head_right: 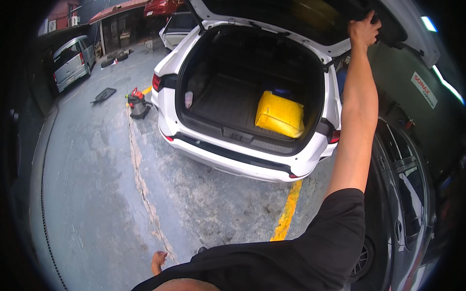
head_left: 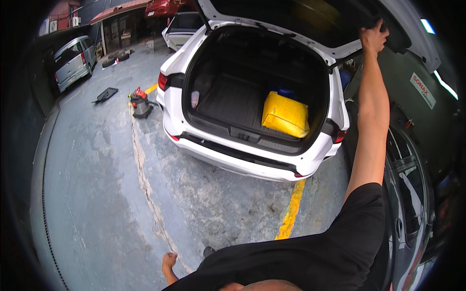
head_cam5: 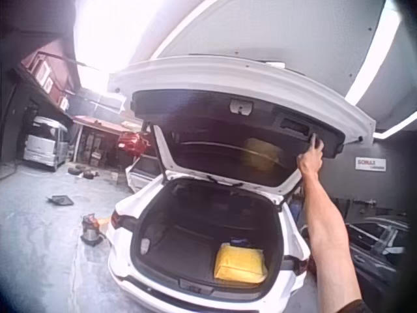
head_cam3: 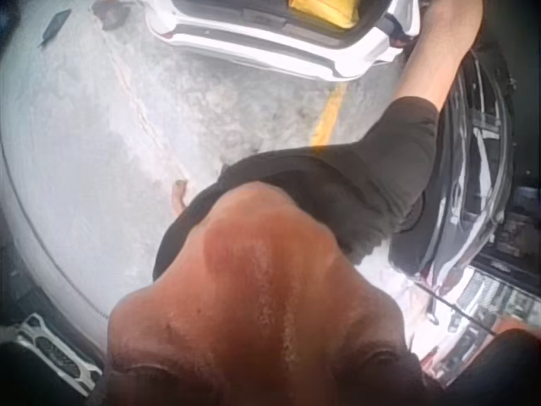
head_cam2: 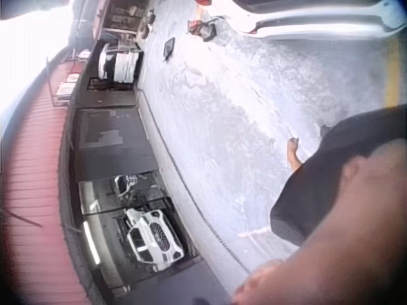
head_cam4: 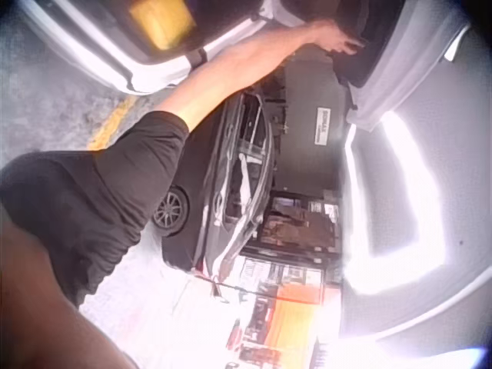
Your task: The person removes black rubber floor mats from the interior of a white car and wipes them with a gray cloth. They then place the cleaned mats into the trunk of the car, arranging them alongside a blue bag and a yellow bag.
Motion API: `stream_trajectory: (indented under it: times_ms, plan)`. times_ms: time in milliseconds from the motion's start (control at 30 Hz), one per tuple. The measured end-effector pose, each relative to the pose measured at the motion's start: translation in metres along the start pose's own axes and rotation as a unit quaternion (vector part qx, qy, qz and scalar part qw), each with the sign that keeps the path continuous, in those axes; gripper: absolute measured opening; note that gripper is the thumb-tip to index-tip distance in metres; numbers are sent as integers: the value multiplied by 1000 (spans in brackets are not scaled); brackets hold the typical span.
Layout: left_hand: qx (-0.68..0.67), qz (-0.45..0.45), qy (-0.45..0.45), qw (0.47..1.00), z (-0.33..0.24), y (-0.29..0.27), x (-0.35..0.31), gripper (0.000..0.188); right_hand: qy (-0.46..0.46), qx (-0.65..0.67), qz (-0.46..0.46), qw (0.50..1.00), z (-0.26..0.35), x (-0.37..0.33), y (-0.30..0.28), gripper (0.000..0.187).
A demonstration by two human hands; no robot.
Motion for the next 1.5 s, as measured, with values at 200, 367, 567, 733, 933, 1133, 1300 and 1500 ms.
stream_trajectory:
  times_ms: [200,367,567,733,933,1133,1300,1500]
  plan:
    - [-92,-12,30,995,-24,52,-54,37,-80,16,2,997,15,-31,39,71]
    - [-13,17,60,998,-10,113,-79,42,-127,-6,27,992,15,-7,38,47]
    - [-34,25,49,998,16,130,-113,42,-170,-43,62,982,10,-9,16,57]
    - [-64,-16,-4,998,72,85,-128,42,-139,50,82,986,34,-112,-36,58]
    - [-215,-109,-40,970,154,21,-146,35,-185,93,345,916,53,-381,-35,38]
    - [-154,-87,-20,984,244,-87,-195,56,-243,-25,759,604,14,-838,-125,39]
    - [-283,-171,-58,942,296,-177,-170,44,-261,-202,935,132,-107,-1111,-340,42]
    - [-216,-270,23,938,203,-341,-124,45,-186,208,960,-4,-77,-1176,-484,35]
Point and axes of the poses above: each hand's wrist, its own x-axis towards the middle knuckle, its own y-axis out of the palm, z = x × y, the point moved 9 cm from there along x, towards the middle knuckle, and after that the axes turned 15 degrees about -x, right-handed, at the moved point
